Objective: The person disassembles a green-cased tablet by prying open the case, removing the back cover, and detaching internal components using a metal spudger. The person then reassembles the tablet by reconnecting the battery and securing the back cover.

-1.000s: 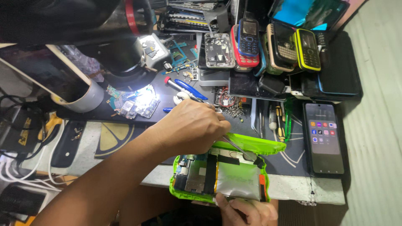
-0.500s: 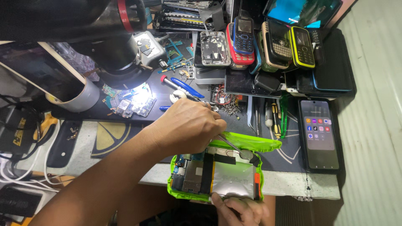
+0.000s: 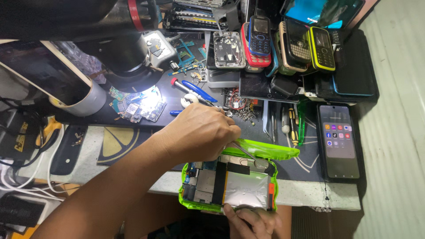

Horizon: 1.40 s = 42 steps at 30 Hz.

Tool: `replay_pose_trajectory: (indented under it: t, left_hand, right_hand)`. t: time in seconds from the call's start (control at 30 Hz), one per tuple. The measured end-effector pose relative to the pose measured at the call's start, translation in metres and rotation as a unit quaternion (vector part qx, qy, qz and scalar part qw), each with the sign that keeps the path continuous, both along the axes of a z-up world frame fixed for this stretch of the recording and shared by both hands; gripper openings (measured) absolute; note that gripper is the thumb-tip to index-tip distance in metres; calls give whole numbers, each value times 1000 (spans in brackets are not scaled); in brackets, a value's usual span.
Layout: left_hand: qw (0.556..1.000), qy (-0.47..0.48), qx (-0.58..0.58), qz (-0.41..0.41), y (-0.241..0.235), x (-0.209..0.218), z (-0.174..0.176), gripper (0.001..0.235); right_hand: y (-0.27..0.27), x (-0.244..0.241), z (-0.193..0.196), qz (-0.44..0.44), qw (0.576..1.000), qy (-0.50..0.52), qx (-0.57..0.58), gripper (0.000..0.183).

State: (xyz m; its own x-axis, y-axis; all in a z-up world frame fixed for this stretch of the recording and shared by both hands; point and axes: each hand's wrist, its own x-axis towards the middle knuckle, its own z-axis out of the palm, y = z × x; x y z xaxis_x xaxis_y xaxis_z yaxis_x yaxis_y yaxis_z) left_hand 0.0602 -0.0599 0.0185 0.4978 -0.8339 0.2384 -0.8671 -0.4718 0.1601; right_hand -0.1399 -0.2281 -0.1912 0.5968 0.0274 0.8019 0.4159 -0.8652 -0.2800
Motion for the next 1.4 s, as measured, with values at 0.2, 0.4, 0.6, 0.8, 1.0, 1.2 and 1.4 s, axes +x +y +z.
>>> replay_pose_trajectory:
  t: [0.2,0.4,0.6,0.8,1.0,1.2,1.4]
  left_hand:
    - [1000,2,1,4,0,2,0,11]
    - [1000,24,-1,8,0,4,-1,14]
    - [1000,23,11,10,-1,10,-1,7]
    - [1000,26,6,12,-2,19,-2,7]
    - [999,44,-5,11,-2,27,-5,14]
    - [999,42,-1,11,-2,37,-9,13]
    - [999,29,-23,8,-4,48,-14,13]
  right_hand:
    - [-3,1,-5,14,1000,-6,-12,52]
    - [-9,4,-9,28,998,-28,-49,51]
    - [-9,6,-15,30,997,-40,-52,48]
    - [-9,2,-20,23,998,-14,-54,43]
    - [-10,6,-25,23,998,-24,-61,42]
    - [-10,9,-26,30,997,-30,-57,40]
    - [-6,14,-27,11,997,-59,-42,36]
